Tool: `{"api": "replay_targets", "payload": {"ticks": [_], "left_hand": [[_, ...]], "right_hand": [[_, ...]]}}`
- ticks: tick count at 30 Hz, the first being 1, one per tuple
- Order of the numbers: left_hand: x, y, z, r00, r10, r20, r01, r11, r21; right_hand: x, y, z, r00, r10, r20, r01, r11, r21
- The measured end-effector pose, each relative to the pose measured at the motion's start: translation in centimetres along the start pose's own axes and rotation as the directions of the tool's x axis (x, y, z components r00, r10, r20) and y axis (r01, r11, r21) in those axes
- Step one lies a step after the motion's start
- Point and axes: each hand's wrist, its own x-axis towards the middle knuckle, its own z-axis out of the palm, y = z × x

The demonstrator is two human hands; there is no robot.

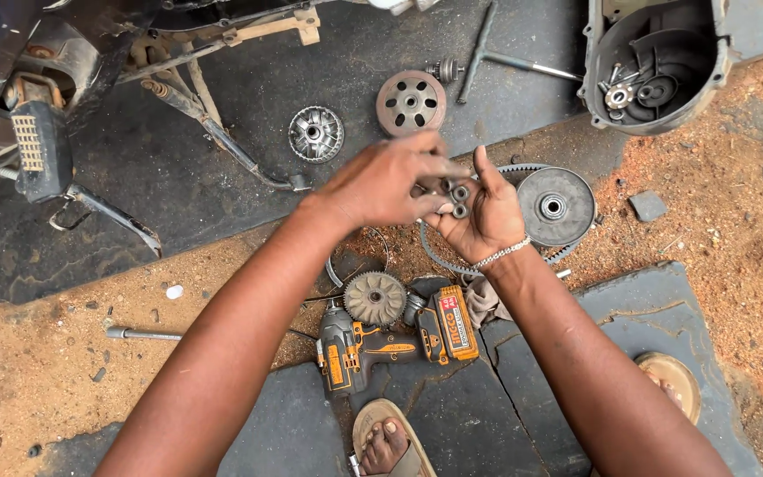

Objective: The recorder is disassembling and repairing the belt-drive transmission of a scooter, involving removing the cover, cleaning components, and inspecting the belt and pulleys.

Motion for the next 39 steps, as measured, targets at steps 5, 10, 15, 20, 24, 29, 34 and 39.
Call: {"api": "replay_targets", "payload": {"ticks": [5,10,15,20,24,29,34,39], "left_hand": [[-1.6,0.1,0.6,0.997,-0.077,0.015,0.075,0.993,0.088],[-2.8,-0.4,0.1,0.992,-0.125,-0.037,0.124,0.992,-0.025],[-3.1,-0.6,-0.3,0.984,-0.156,-0.084,0.143,0.979,-0.143],[-3.2,-1.8,0.1,0.966,-0.258,-0.019,0.235,0.907,-0.350],[-3.3,-1.5,0.0,0.967,-0.255,0.011,0.232,0.861,-0.452],[-3.5,-1.1,-0.3,0.962,-0.269,0.047,0.260,0.847,-0.464],[-3.7,-0.7,-0.5,0.966,-0.255,0.050,0.249,0.854,-0.456],[-4.1,-0.4,-0.8,0.962,-0.267,0.056,0.269,0.893,-0.360]], "right_hand": [[-0.5,-0.7,2.4,0.998,0.049,0.040,-0.046,0.997,-0.060],[-0.1,0.0,1.0,0.985,0.068,0.157,-0.066,0.998,-0.018],[-0.9,-0.4,3.1,0.989,0.075,0.127,-0.074,0.997,-0.011],[-1.7,-0.6,4.5,0.995,0.068,0.079,-0.066,0.997,-0.033],[-1.8,-0.3,4.1,0.995,0.061,0.081,-0.059,0.998,-0.024],[-2.2,-0.2,4.5,0.998,0.048,0.049,-0.046,0.999,-0.026],[-1.9,0.1,3.5,0.998,0.050,0.035,-0.049,0.999,-0.023],[-2.0,0.1,3.5,0.991,0.064,0.117,-0.062,0.998,-0.026]]}}
